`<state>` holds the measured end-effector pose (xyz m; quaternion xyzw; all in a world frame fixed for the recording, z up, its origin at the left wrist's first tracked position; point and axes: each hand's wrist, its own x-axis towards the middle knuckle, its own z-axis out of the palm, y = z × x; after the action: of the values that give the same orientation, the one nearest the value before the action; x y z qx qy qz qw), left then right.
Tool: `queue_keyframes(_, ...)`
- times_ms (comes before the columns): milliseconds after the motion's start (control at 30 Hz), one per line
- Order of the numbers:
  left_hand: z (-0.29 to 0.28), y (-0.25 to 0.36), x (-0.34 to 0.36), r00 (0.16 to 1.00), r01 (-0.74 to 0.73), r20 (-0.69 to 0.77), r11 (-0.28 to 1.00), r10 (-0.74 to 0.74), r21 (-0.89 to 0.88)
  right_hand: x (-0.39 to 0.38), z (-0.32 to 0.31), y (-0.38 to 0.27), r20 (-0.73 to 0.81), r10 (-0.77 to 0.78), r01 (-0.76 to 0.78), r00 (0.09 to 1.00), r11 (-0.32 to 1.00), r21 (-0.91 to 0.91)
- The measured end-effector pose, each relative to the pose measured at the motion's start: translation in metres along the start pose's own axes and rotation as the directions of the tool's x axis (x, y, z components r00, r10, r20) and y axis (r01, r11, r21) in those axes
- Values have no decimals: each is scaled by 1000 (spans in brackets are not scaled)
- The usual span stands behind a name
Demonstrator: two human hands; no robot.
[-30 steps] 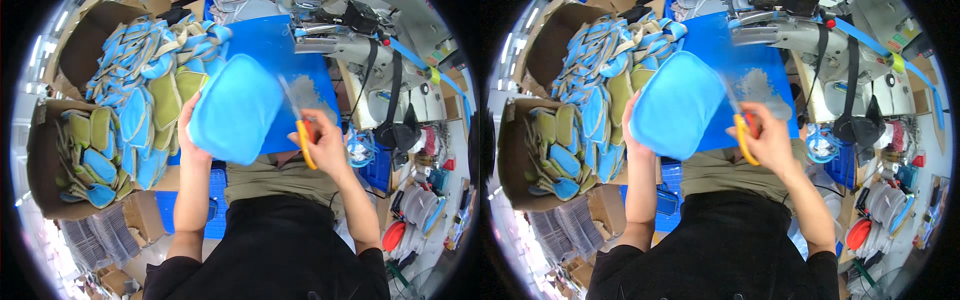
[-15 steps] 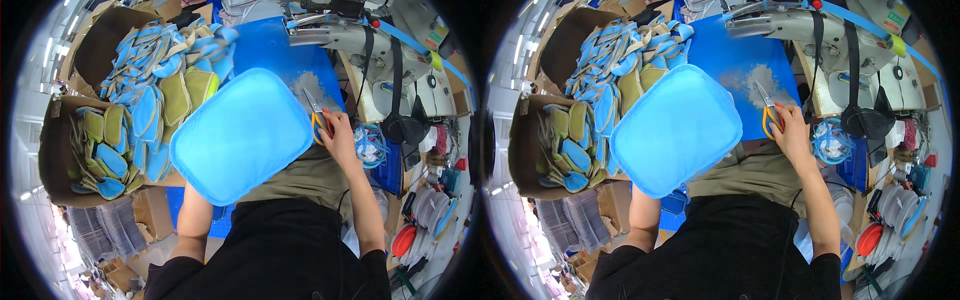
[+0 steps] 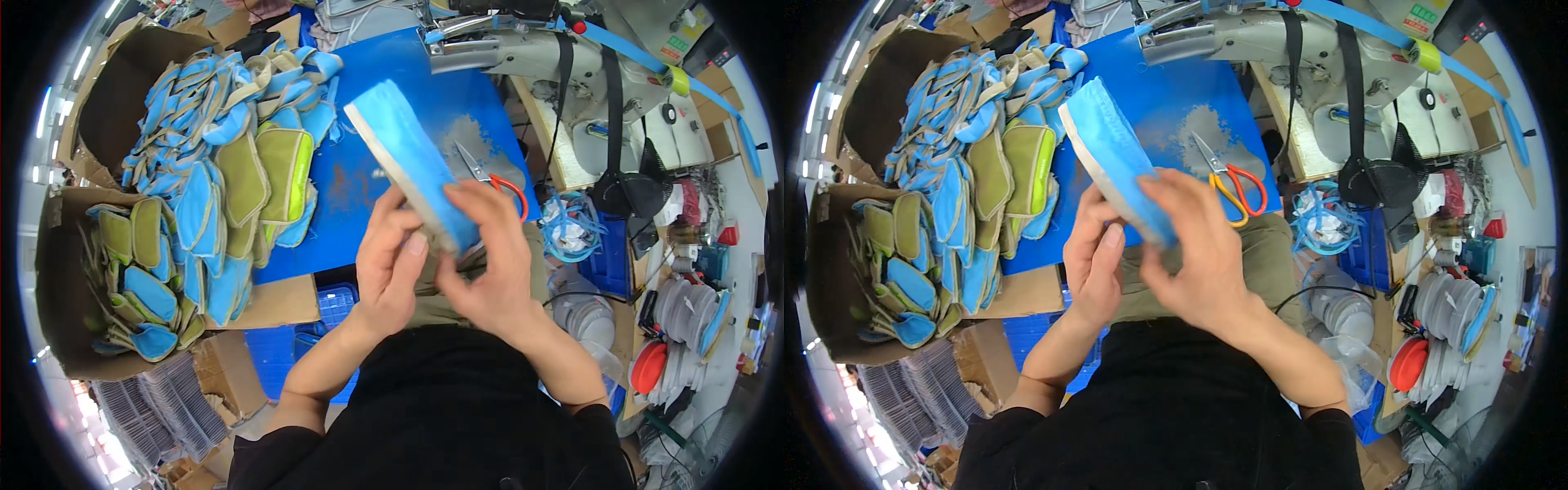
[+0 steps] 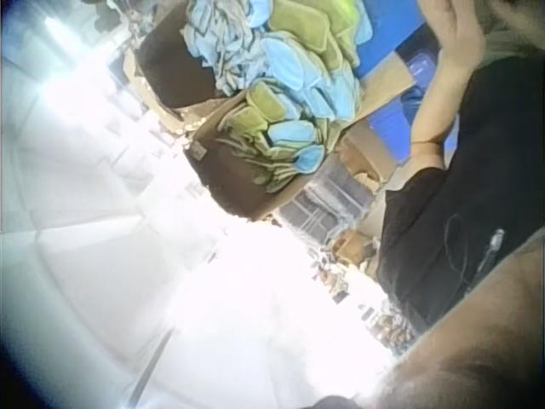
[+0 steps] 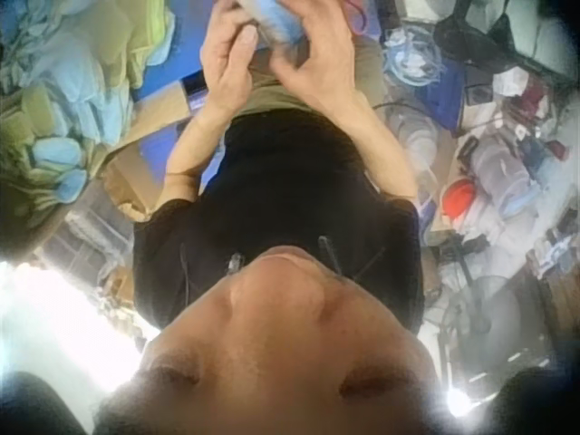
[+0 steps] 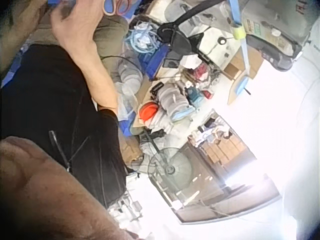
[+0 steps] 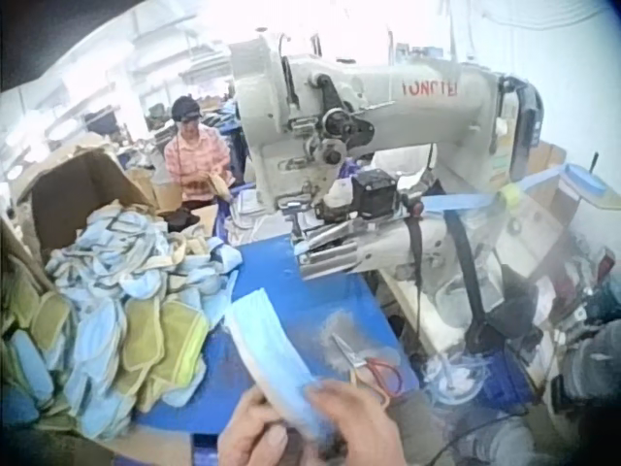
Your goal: The person sews the edges of small fabric pouches using an industrial sewing machine. They pick up pouches from a pile, align them under the needle, and stitch the seams. After sewing, they use scissors to trim excess thread and inspect the finished pouches before placing them aside.
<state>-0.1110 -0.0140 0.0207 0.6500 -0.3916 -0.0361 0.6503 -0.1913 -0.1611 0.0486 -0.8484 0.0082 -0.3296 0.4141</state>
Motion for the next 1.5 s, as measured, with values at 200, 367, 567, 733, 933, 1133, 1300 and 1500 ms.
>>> queue_keyframes(200,-17,-33,19,873,-143,-302,792,384,594,-17,-18,26,-133,44,-28,990,992,119)
queue_keyframes(367,-24,-40,-5,907,-131,-280,841,316,525,-32,-19,22,-71,-10,11,997,1000,15)
queue_keyframes(567,-19,-41,-38,813,-135,-472,899,341,417,-49,-1,18,-136,-152,132,979,981,-142)
queue_keyframes(733,-22,-29,-53,811,-143,-482,912,331,385,-69,3,22,-147,-147,133,978,986,-100)
queue_keyframes(933,-21,-27,-72,887,-52,-392,896,244,441,-67,-4,22,28,-84,82,996,995,53)
queue_keyframes(1133,-16,-10,-119,914,395,-68,915,-401,-83,-61,-16,31,218,243,-277,945,950,141)
queue_keyframes(1300,-12,22,-120,532,660,419,50,-736,-749,-69,-4,69,240,367,-418,899,882,218)
queue_keyframes(1500,-10,7,-109,457,596,500,-164,-735,-786,-52,0,91,272,486,-551,830,792,264)
